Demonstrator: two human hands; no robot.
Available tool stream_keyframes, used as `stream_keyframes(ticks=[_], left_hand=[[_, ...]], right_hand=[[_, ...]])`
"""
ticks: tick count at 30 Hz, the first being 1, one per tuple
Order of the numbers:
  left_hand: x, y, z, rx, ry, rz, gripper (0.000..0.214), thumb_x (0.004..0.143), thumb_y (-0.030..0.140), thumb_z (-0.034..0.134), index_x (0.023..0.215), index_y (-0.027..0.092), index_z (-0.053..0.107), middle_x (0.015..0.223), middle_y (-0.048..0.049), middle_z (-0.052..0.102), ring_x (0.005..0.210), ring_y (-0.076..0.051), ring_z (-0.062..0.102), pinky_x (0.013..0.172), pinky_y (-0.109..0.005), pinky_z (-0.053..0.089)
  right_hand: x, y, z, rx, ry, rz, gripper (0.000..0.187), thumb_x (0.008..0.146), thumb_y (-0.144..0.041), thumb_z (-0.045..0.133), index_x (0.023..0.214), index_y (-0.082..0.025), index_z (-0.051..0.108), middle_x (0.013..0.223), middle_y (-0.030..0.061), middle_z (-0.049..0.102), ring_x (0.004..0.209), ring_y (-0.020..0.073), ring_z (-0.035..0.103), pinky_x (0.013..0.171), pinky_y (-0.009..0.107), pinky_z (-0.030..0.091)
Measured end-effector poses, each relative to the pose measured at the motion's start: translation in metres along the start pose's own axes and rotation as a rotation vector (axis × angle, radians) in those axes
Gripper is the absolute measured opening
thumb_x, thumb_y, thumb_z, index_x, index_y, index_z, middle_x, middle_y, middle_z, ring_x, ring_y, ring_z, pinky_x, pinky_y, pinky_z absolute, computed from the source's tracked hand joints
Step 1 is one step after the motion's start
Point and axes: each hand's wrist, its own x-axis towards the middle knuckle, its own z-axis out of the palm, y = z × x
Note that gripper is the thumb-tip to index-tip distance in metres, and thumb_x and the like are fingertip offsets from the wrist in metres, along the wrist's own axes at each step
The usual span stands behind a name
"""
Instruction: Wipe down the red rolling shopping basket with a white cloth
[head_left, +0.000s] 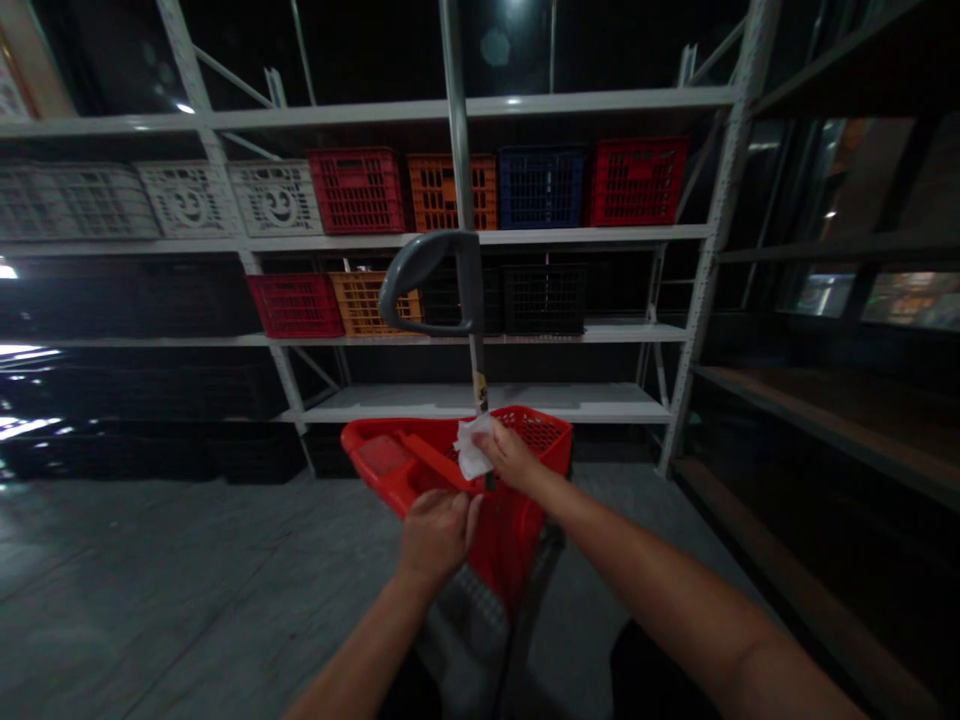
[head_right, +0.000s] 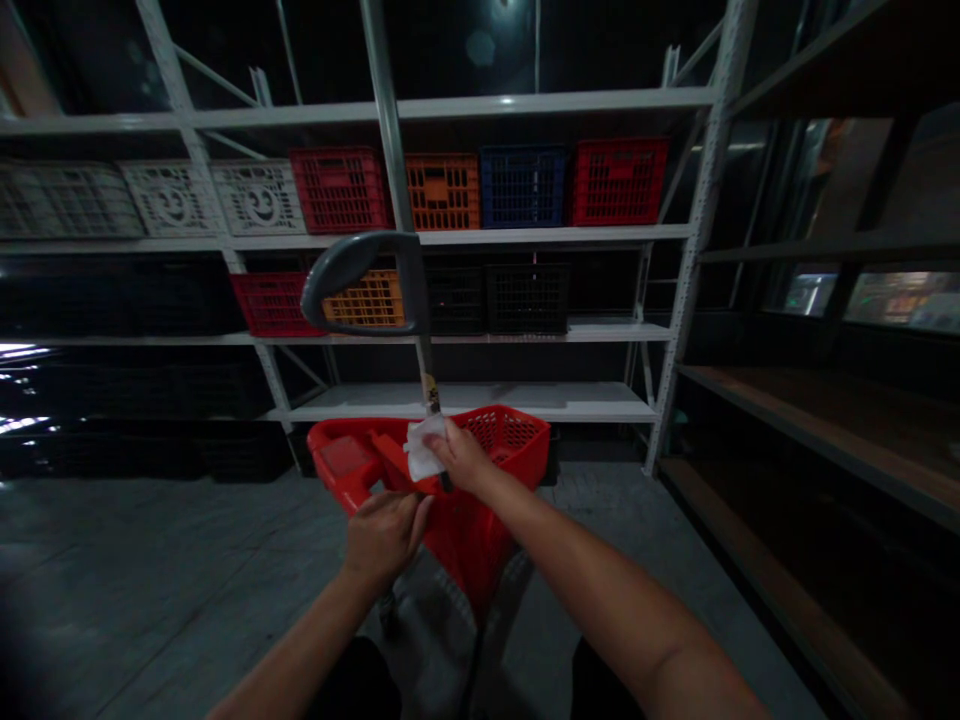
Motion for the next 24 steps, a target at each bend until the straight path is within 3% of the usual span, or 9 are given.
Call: stream_keyframes(ticks=[6,9,12,16,20,22,24], left_hand=[[-0.012,-0.026,-0.003,-0.029,0.049,0.043,0.033,0.087,0.036,0.039,0.072,0.021,0.064,0.066,-0.001,0.067,0.062,-0.014,0.06,0.067,-0.028,0.044],[-0.016,-0.041,-0.002,-0.079,0.076,0.077,0.03,0.086,0.039,0.043,0.076,0.021,0.066,0.068,-0.0007,0.068,0.063,-0.014,0.06,0.066,-0.027,0.044],[-0.02,-0.055,-0.002,-0.128,0.065,0.075,0.03,0.085,0.04,0.045,0.078,0.021,0.066,0.069,-0.0012,0.068,0.065,-0.014,0.06,0.067,-0.026,0.044],[-0.019,-0.069,-0.007,-0.162,-0.002,0.044,0.031,0.086,0.038,0.041,0.076,0.022,0.066,0.07,-0.0006,0.068,0.067,-0.013,0.06,0.073,-0.027,0.044],[-0.007,-0.063,-0.016,0.009,-0.107,-0.035,0.034,0.087,0.034,0.035,0.069,0.021,0.061,0.065,-0.0019,0.066,0.07,-0.017,0.061,0.091,-0.04,0.036],[-0.001,-0.056,-0.019,0.11,-0.125,-0.074,0.033,0.086,0.032,0.034,0.069,0.02,0.06,0.068,-0.0044,0.066,0.075,-0.02,0.061,0.092,-0.045,0.033],[0.002,-0.051,-0.018,0.172,-0.152,-0.112,0.031,0.084,0.03,0.034,0.07,0.019,0.06,0.067,-0.0064,0.066,0.073,-0.022,0.061,0.084,-0.042,0.038]], right_hand=[[-0.048,0.031,0.029,-0.308,-0.109,0.007,0.015,0.084,-0.025,0.047,0.094,-0.021,0.057,0.089,0.0037,0.064,0.085,0.0183,0.059,0.08,0.031,0.045],[-0.059,0.042,0.032,-0.425,-0.181,-0.08,0.023,0.085,-0.018,0.042,0.103,-0.021,0.056,0.1,0.0043,0.064,0.097,0.0175,0.057,0.103,0.041,0.026],[-0.067,0.048,0.022,-0.511,-0.211,-0.088,0.035,0.082,-0.011,0.041,0.113,-0.02,0.053,0.112,0.007,0.062,0.107,0.0169,0.054,0.108,0.047,0.009],[-0.076,0.052,0.006,-0.647,-0.135,0.086,0.04,0.078,-0.007,0.043,0.111,-0.024,0.057,0.117,0.0065,0.061,0.119,0.0192,0.046,0.106,0.052,0.001],[-0.077,0.045,0.016,-0.666,-0.069,0.252,0.042,0.078,-0.008,0.043,0.112,-0.029,0.058,0.117,0.003,0.061,0.119,0.0216,0.046,0.104,0.057,0.003],[-0.074,0.037,0.031,-0.598,-0.094,0.221,0.044,0.078,-0.007,0.043,0.115,-0.027,0.056,0.119,0.0034,0.059,0.117,0.0194,0.048,0.105,0.052,0.013],[-0.071,0.028,0.045,-0.531,-0.135,0.156,0.045,0.078,-0.006,0.043,0.118,-0.024,0.055,0.121,0.0048,0.058,0.115,0.0165,0.05,0.104,0.043,0.024]])
